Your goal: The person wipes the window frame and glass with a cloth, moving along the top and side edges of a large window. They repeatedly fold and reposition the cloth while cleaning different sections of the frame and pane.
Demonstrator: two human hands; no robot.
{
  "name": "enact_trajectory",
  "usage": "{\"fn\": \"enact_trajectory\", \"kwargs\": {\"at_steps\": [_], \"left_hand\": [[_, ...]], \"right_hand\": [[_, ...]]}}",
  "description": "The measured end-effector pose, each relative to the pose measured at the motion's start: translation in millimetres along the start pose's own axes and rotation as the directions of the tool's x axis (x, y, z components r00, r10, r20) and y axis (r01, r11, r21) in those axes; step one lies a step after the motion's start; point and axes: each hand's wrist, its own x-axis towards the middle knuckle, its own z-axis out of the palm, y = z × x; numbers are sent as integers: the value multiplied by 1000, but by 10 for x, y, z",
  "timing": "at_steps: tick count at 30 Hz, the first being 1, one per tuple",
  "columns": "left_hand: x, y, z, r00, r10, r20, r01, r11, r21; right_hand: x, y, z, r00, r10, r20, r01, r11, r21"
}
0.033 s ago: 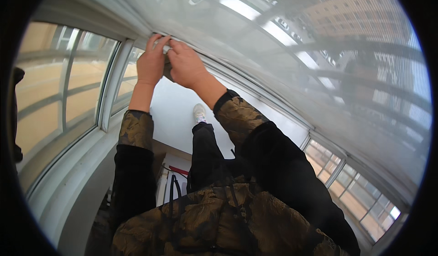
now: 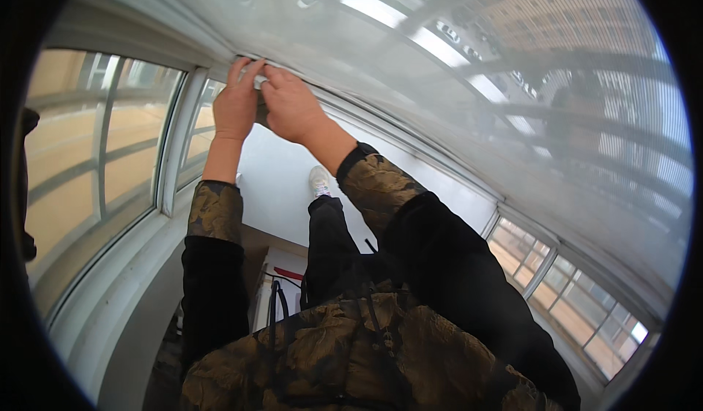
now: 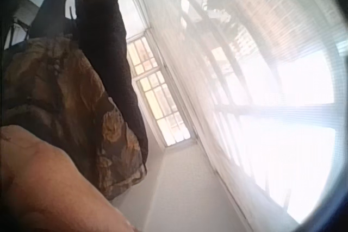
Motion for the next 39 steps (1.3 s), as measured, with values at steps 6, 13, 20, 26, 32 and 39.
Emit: {"fn": "enact_trajectory", "kwargs": {"at_steps": [6, 13, 20, 26, 32, 39], "left_hand": [[-36, -23, 110, 997, 59, -48, -55, 995, 89], [20, -29, 181, 1000, 23, 9, -25, 972, 233], [42, -128, 82, 983, 181, -34, -163, 940, 298], [110, -114, 72, 955, 229, -190, -191, 962, 198], [253, 0, 153, 962, 24, -273, -11, 999, 47], [153, 22, 199, 967, 4, -256, 12, 998, 62]], "right_hand": [[-124, 29, 29, 998, 53, -15, -54, 995, -86], [-73, -18, 40, 994, 93, 54, -82, 980, -183], [-221, -172, -49, 997, 76, 24, -70, 978, -196], [-330, -164, -52, 986, 166, 29, -160, 974, -162], [-264, -184, -23, 988, 145, 50, -132, 968, -212], [-308, -151, -47, 990, 87, 112, -52, 957, -284]]}}
